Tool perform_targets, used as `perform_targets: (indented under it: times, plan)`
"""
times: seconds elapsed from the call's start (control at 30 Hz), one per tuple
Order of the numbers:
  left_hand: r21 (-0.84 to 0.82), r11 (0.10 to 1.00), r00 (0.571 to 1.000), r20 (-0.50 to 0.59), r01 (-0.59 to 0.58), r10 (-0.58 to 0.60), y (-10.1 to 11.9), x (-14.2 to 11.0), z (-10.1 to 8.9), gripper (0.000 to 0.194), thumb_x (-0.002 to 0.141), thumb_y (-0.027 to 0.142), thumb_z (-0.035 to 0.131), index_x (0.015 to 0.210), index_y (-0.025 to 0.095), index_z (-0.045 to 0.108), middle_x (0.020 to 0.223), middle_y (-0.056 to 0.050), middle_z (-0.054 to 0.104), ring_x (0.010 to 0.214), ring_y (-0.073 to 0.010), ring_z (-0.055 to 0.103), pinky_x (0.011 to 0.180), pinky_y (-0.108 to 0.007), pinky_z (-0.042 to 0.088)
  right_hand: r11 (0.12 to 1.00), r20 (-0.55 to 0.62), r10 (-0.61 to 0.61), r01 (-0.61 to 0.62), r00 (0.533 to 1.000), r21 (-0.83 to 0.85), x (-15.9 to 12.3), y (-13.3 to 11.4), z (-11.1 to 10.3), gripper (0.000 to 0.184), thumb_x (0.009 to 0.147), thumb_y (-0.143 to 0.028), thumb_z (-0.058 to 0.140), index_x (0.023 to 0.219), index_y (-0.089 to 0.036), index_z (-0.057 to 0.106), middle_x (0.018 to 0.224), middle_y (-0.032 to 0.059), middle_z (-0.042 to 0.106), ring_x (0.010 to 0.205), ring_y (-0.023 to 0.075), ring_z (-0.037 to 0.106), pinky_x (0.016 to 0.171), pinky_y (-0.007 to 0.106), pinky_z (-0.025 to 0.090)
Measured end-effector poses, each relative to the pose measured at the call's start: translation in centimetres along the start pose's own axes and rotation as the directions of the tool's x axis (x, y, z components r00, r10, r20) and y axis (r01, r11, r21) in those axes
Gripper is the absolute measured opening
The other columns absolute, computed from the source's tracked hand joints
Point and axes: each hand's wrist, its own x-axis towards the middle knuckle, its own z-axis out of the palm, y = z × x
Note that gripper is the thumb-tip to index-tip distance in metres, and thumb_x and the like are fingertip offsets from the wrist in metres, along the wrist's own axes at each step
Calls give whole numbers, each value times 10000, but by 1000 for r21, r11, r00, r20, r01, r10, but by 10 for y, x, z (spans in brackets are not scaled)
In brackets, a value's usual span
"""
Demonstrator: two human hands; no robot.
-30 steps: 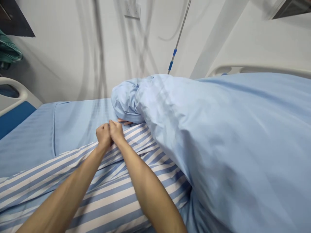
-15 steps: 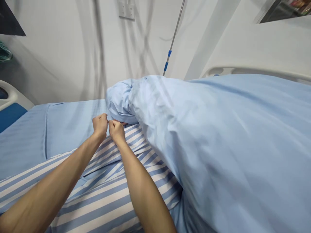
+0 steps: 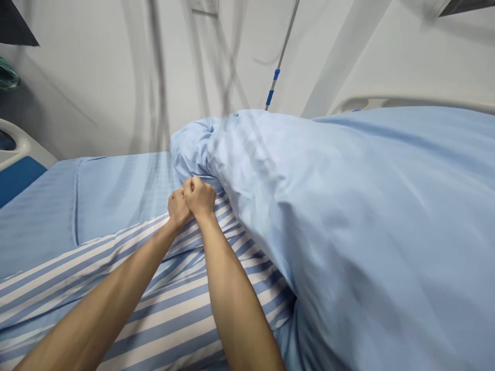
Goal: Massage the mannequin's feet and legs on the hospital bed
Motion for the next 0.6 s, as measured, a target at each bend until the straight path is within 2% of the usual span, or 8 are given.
perform_targets:
  times: [0.13,0.3,0.4,0.47,0.6]
  plan:
    - [-136,991,999,-50,-17,10,1,1,-2,301,799,309,367,606,179,556,698,-46,617,656,-145,512,590,-241,318,991,36,110,-112,993,69,0,15,7,329,819,-327,370,526,-186,418,500,-35,444,519,103,325,533,225,240]
    - [-387,921,997,-71,-43,16,12,4,1,289,757,278,397,492,170,435,499,22,444,554,-100,417,541,-214,297,967,14,129,-129,992,220,5,25,13,323,800,-350,379,524,-184,405,498,-44,429,525,99,326,518,218,252]
    - [-391,920,999,-49,-39,21,16,4,5,292,761,273,410,487,175,421,494,17,447,566,-105,418,572,-221,320,949,-25,144,-131,989,286,6,24,12,308,788,-335,380,519,-183,384,489,-44,413,517,94,326,512,218,266]
    - [-340,940,1000,-12,-12,9,15,4,6,285,767,273,415,498,180,436,547,-12,518,618,-124,452,627,-240,346,961,-98,141,-112,985,254,5,21,10,304,783,-320,379,510,-187,362,473,-49,376,510,91,314,503,221,259]
    - [-359,933,998,65,4,20,7,3,9,270,793,299,396,560,193,481,719,-81,620,744,-169,512,725,-296,366,998,-198,-33,42,980,42,6,17,3,305,775,-300,410,497,-190,350,468,-57,333,498,88,298,515,238,243]
